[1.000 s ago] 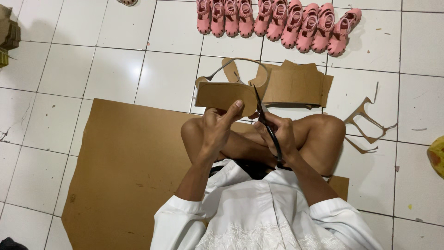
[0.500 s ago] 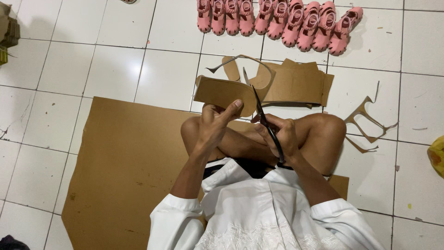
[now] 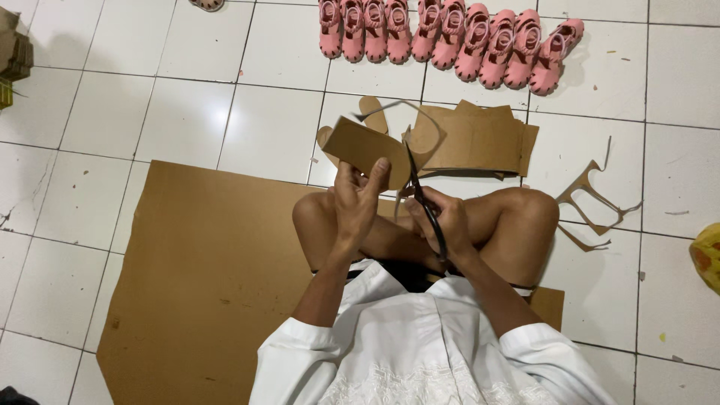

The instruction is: The person sits on the workshop floor and cuts shoe pattern pieces from brown cardboard sheets using scissors, trimming along drawn outlines and turning the sheets as they cut. Cut pieces and scrap accumulate beside them near rows of finished pink sandals.

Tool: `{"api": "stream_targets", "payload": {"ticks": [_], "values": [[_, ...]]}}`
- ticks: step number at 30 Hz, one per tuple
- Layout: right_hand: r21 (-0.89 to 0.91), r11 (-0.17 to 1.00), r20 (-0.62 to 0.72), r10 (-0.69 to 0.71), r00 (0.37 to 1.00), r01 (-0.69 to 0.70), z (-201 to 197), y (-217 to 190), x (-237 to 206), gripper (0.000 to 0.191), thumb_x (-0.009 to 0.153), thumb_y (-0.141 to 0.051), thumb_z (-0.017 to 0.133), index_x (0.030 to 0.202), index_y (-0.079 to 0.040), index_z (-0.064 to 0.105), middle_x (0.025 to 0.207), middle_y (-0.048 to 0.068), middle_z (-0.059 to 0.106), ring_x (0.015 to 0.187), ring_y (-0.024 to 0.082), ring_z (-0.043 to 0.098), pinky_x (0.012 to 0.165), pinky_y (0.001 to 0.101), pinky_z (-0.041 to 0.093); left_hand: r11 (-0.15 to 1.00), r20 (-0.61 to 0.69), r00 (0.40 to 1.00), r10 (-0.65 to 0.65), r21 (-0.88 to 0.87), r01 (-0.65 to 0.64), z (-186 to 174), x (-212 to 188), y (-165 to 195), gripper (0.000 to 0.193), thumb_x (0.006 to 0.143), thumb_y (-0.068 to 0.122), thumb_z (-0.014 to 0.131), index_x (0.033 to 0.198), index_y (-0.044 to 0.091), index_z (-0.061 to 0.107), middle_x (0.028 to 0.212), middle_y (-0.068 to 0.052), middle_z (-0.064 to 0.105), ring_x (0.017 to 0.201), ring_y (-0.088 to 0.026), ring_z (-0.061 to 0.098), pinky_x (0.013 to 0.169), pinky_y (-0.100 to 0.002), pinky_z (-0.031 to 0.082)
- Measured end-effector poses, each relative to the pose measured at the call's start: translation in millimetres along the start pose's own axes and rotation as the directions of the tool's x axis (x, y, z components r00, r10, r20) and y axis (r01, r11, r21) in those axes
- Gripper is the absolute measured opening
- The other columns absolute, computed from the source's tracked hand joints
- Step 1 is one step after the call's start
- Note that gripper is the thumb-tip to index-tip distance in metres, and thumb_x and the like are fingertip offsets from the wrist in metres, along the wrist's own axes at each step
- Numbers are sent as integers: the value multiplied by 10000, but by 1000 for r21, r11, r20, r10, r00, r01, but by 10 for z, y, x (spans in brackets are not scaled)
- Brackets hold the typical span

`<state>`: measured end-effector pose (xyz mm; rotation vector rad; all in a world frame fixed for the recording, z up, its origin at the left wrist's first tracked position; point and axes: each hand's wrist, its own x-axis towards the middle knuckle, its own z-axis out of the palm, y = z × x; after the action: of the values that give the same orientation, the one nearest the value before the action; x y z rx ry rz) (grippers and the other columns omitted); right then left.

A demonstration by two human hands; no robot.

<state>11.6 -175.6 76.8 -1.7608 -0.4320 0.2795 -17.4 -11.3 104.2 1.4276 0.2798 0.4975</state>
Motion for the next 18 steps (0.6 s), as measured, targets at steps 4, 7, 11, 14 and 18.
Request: {"api": "stream_targets", "payload": {"ticks": [4, 7, 11, 14, 18], "values": [[105, 990, 17, -94, 995, 91, -5, 37, 36, 412, 1004, -411, 652, 893, -15, 651, 642, -37, 566, 573, 39, 530, 504, 231, 420, 975, 51, 999, -17, 224, 5, -41, -18, 109, 302, 992, 252, 713, 1123, -7, 628, 905, -49, 697, 730, -85, 640, 615, -237, 523], [67, 993, 22, -99, 995, 97, -25, 51, 40, 437, 997, -424, 665, 869, -7, 638, 622, -20, 530, 568, 62, 477, 505, 250, 375, 976, 56, 998, -29, 219, 16, -58, -51, 184, 299, 982, 259, 721, 1089, -5, 627, 861, -36, 710, 741, -68, 680, 645, -231, 575], [90, 994, 49, -58, 997, 54, -55, 39, -17, 448, 987, -440, 672, 861, -12, 636, 599, -24, 523, 557, 53, 480, 492, 245, 383, 974, 66, 996, -55, 224, 39, -68, -59, 232, 304, 973, 255, 732, 1102, -4, 636, 852, -26, 706, 730, -53, 658, 640, -224, 572], [83, 996, 48, -39, 998, 35, -72, 23, -36, 446, 971, -441, 674, 847, -14, 636, 570, -29, 512, 519, 51, 469, 464, 247, 362, 991, 105, 992, -65, 126, 52, -76, -41, 238, 328, 977, 267, 729, 1117, -8, 619, 857, -19, 695, 729, -41, 649, 646, -215, 584], [51, 997, 51, -61, 997, 59, -97, 13, -43, 449, 981, -425, 679, 825, -7, 637, 548, -23, 505, 510, 54, 458, 462, 250, 345, 974, 121, 991, -62, 223, 34, -108, -11, 249, 341, 976, 257, 736, 1145, -25, 644, 850, -24, 690, 673, -40, 547, 583, -213, 488]]}}
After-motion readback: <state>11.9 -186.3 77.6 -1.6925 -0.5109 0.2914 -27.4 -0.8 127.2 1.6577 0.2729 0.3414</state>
